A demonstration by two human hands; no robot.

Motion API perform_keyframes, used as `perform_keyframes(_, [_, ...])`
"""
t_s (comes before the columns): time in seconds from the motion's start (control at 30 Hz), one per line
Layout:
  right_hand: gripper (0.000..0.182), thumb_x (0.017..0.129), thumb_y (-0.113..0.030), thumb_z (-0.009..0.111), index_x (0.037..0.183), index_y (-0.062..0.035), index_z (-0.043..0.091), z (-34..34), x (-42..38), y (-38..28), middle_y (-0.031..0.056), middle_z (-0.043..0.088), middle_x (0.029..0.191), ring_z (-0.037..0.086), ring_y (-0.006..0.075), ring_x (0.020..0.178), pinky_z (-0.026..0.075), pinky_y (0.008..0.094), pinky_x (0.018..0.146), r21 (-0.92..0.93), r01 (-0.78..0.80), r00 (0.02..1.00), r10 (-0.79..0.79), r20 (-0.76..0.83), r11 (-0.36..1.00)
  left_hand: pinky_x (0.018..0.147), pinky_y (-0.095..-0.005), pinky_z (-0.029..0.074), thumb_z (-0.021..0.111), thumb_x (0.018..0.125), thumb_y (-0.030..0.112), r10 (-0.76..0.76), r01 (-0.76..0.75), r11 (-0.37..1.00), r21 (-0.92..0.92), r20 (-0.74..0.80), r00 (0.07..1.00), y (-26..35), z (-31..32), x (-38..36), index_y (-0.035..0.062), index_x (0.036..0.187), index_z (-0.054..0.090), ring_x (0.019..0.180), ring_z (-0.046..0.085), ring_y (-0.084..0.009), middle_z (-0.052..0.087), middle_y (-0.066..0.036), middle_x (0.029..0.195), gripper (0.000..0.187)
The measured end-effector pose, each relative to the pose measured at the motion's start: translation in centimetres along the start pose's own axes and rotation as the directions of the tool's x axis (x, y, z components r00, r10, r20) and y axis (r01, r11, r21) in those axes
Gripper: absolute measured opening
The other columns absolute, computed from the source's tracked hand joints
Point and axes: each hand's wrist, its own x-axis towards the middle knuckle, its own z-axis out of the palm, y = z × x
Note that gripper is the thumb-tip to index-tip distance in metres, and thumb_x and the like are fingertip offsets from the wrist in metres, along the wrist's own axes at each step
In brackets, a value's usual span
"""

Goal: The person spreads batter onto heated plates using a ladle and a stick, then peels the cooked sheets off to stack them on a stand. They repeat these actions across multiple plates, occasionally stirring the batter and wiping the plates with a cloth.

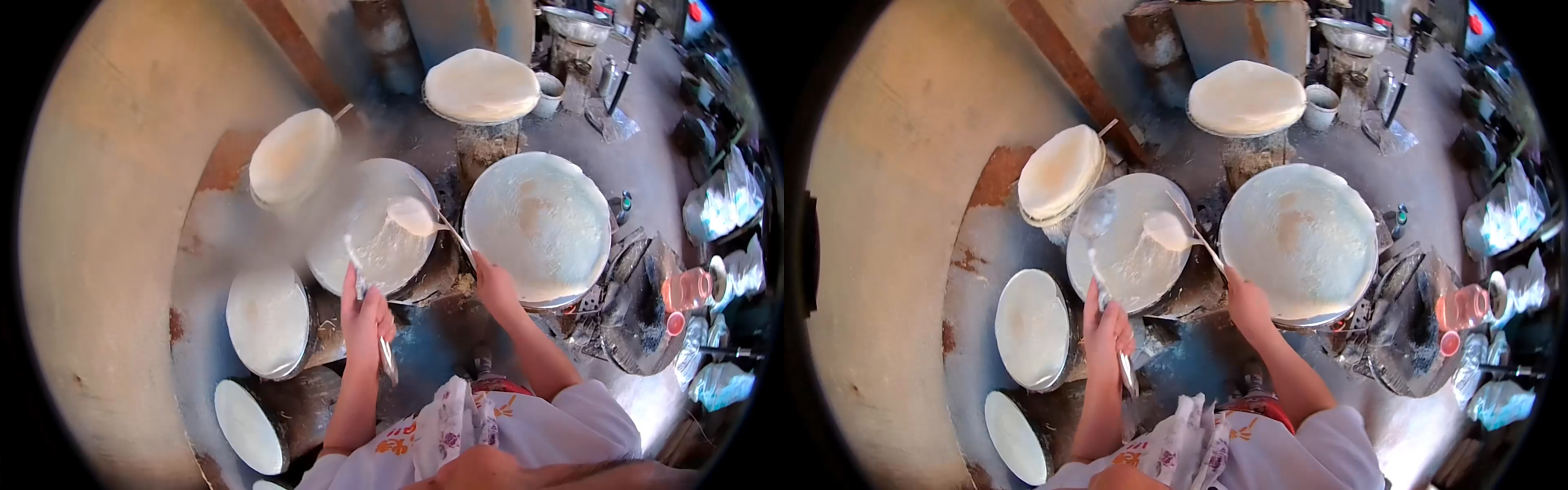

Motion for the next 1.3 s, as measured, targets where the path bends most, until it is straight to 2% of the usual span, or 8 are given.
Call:
perform_keyframes(0.13, [0.034, 0.09, -0.015, 0.042, 0.123, -0.0161, 0.049, 2.4, 1.1, -1.5, 0.0176, 0.06, 0.068, 0.061, 0.0392, 0.066, 0.047, 0.0487, 0.058, -0.13, 0.136, 0.989, -0.128, 0.073, 0.982, 0.036, -0.0173, 0.03, 0.048, 0.094, 0.014, -0.136, 0.119, 0.927, -0.356, -0.025, 0.99, -1.3, 0.9, 4.6, 0.0253, 0.141, 0.03, 0.041, 0.031, -0.0037, 0.035, 0.006, 0.06, 0.051])
perform_keyframes(0.27, [0.031, 0.09, -0.016, 0.043, 0.12, -0.017, 0.053, -0.2, 4.0, 0.9, 0.0184, 0.06, 0.069, 0.061, 0.0375, 0.066, 0.047, 0.0493, 0.057, -0.121, 0.132, 0.991, -0.13, 0.023, 0.984, 0.037, -0.018, 0.035, 0.047, 0.096, 0.019, -0.349, 0.434, 0.382, -0.816, 0.307, 0.885, -0.5, -4.0, 6.6, 0.0116, 0.086, 0.048, 0.041, 0.036, -0.0043, 0.038, 0.005, 0.057, 0.013])
perform_keyframes(0.43, [0.025, 0.089, -0.017, 0.047, 0.112, -0.0137, 0.057, -1.9, 2.9, -1.0, 0.0194, 0.063, 0.08, 0.058, 0.0431, 0.076, 0.046, 0.0499, 0.067, 0.074, 0.275, 0.93, -0.285, 0.231, 0.959, 0.037, -0.0201, 0.037, 0.049, 0.095, 0.018, -0.326, 0.409, 0.432, -0.803, 0.284, 0.902, -1.5, -4.5, 9.3, 0.0119, 0.07, 0.041, 0.04, 0.039, -0.0064, 0.041, 0.003, 0.055, 0.027])
perform_keyframes(0.7, [0.025, 0.088, -0.015, 0.049, 0.109, -0.0062, 0.059, 3.7, -5.3, -0.8, 0.0218, 0.062, 0.077, 0.06, 0.0403, 0.073, 0.048, 0.0453, 0.063, 0.483, -0.225, 0.959, 0.104, 0.264, 0.846, 0.043, -0.021, 0.042, 0.054, 0.09, 0.014, -0.233, 0.157, 0.729, -0.667, -0.025, 0.972, -8.6, -1.8, 6.6, 0.0129, 0.07, 0.042, 0.046, 0.044, -0.0064, 0.041, 0.006, 0.058, 0.024])
perform_keyframes(0.87, [0.029, 0.085, -0.017, 0.055, 0.113, -0.0123, 0.061, 2.0, -1.7, -2.2, 0.0211, 0.063, 0.081, 0.063, 0.0363, 0.075, 0.048, 0.0442, 0.065, 0.306, 0.356, 0.916, -0.395, 0.074, 0.883, 0.038, -0.022, 0.041, 0.044, 0.091, 0.011, -0.093, 0.301, -0.153, -0.941, 0.317, 0.944, -9.6, 1.0, 5.4, 0.0126, 0.06, 0.037, 0.038, 0.037, -0.0091, 0.034, 0.003, 0.048, 0.032])
perform_keyframes(1.0, [0.029, 0.085, -0.019, 0.057, 0.112, -0.0134, 0.062, -0.1, 2.5, -0.7, 0.019, 0.063, 0.087, 0.061, 0.0374, 0.078, 0.048, 0.0435, 0.068, 0.43, 0.054, 0.97, -0.149, 0.191, 0.901, 0.037, -0.0201, 0.043, 0.041, 0.094, 0.012, 0.062, 0.293, -0.432, -0.853, 0.296, 0.953, -3.3, 1.8, -0.7, 0.0108, 0.065, 0.043, 0.038, 0.04, -0.0068, 0.037, 0.003, 0.05, 0.029])
perform_keyframes(1.17, [0.03, 0.084, -0.023, 0.062, 0.11, -0.0088, 0.061, 0.7, -0.6, -0.6, 0.0169, 0.064, 0.08, 0.064, 0.025, 0.067, 0.049, 0.0376, 0.064, 0.333, 0.367, 0.832, -0.467, 0.3, 0.868, 0.033, -0.0205, 0.037, 0.045, 0.095, 0.017, 0.258, 0.234, 0.025, -0.972, 0.232, 0.938, -2.3, 1.4, -3.4, 0.0096, 0.066, 0.042, 0.037, 0.038, -0.0065, 0.04, 0.004, 0.054, 0.03])
perform_keyframes(1.3, [0.032, 0.079, -0.016, 0.065, 0.11, -0.0084, 0.062, -6.9, -5.8, 4.9, 0.0147, 0.065, 0.074, 0.063, 0.0293, 0.063, 0.049, 0.0375, 0.059, 0.468, 0.237, 0.9, -0.373, 0.224, 0.851, 0.034, -0.0221, 0.037, 0.041, 0.097, 0.022, 0.166, 0.313, -0.105, -0.944, 0.293, 0.941, -1.2, 1.2, -6.5, 0.0079, 0.075, 0.047, 0.037, 0.037, -0.0064, 0.038, 0.002, 0.054, 0.027])
